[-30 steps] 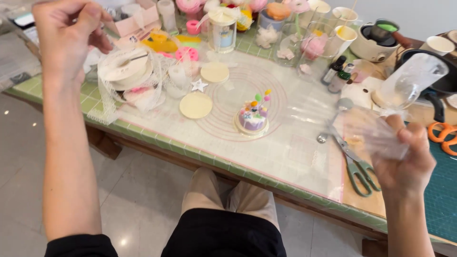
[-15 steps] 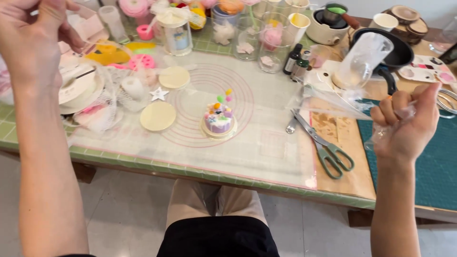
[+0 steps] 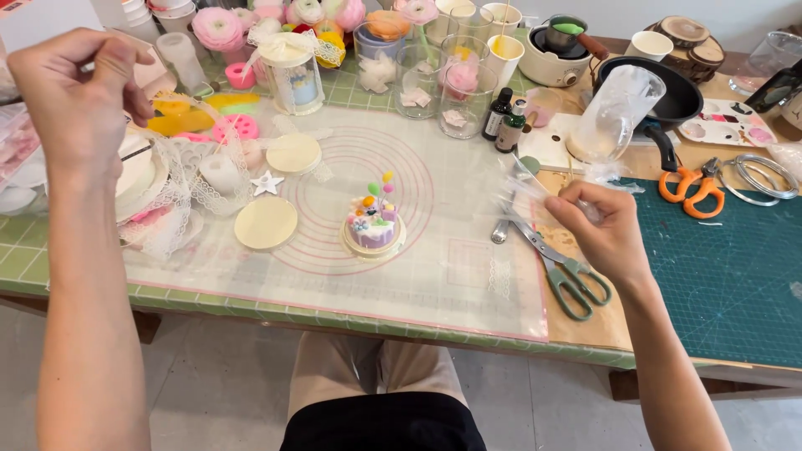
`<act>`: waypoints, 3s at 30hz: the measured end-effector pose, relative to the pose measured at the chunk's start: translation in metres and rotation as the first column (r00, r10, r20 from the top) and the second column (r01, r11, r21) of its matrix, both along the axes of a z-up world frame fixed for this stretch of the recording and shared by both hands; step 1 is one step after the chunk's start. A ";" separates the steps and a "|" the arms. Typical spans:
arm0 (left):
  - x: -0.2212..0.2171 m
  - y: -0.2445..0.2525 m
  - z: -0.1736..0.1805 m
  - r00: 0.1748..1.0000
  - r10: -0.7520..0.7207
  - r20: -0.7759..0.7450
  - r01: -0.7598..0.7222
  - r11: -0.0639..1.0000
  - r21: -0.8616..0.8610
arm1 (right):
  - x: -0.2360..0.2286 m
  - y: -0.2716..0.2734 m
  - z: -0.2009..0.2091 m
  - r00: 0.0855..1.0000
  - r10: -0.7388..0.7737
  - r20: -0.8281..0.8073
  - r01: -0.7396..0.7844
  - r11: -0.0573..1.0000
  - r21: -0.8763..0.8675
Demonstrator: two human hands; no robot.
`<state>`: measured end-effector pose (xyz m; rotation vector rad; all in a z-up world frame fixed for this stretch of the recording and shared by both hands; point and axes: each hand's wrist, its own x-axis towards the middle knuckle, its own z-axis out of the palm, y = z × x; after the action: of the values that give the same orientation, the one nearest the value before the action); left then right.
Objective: The person places a decorative candle inside a clear plastic cylinder and seals it with a lid by hand.
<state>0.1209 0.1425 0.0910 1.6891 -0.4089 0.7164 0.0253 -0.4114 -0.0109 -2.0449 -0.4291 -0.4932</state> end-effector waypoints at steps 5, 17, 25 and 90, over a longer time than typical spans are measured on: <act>-0.012 -0.029 -0.002 0.998 0.052 0.043 -0.051 0.999 -0.009 | -0.019 0.035 0.033 0.985 -0.090 -0.151 0.094 0.995 0.022; -0.101 -0.100 -0.041 0.997 -0.004 -0.078 -0.005 0.993 -0.122 | -0.030 0.032 0.023 0.981 -0.188 -0.053 0.192 0.976 0.106; -0.138 -0.070 -0.107 0.961 -0.007 -0.277 -0.042 0.985 -0.168 | -0.040 0.027 0.006 0.973 -0.210 0.093 0.198 0.972 0.123; -0.147 -0.097 -0.143 0.805 -0.518 -0.288 0.329 0.795 -0.511 | 0.021 -0.053 -0.067 0.975 0.062 -0.211 0.153 0.499 0.853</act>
<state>-0.0264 0.0454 -0.0516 1.2004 -0.2875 0.0740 0.0461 -0.4648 -0.0783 -1.0709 0.0498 -0.3883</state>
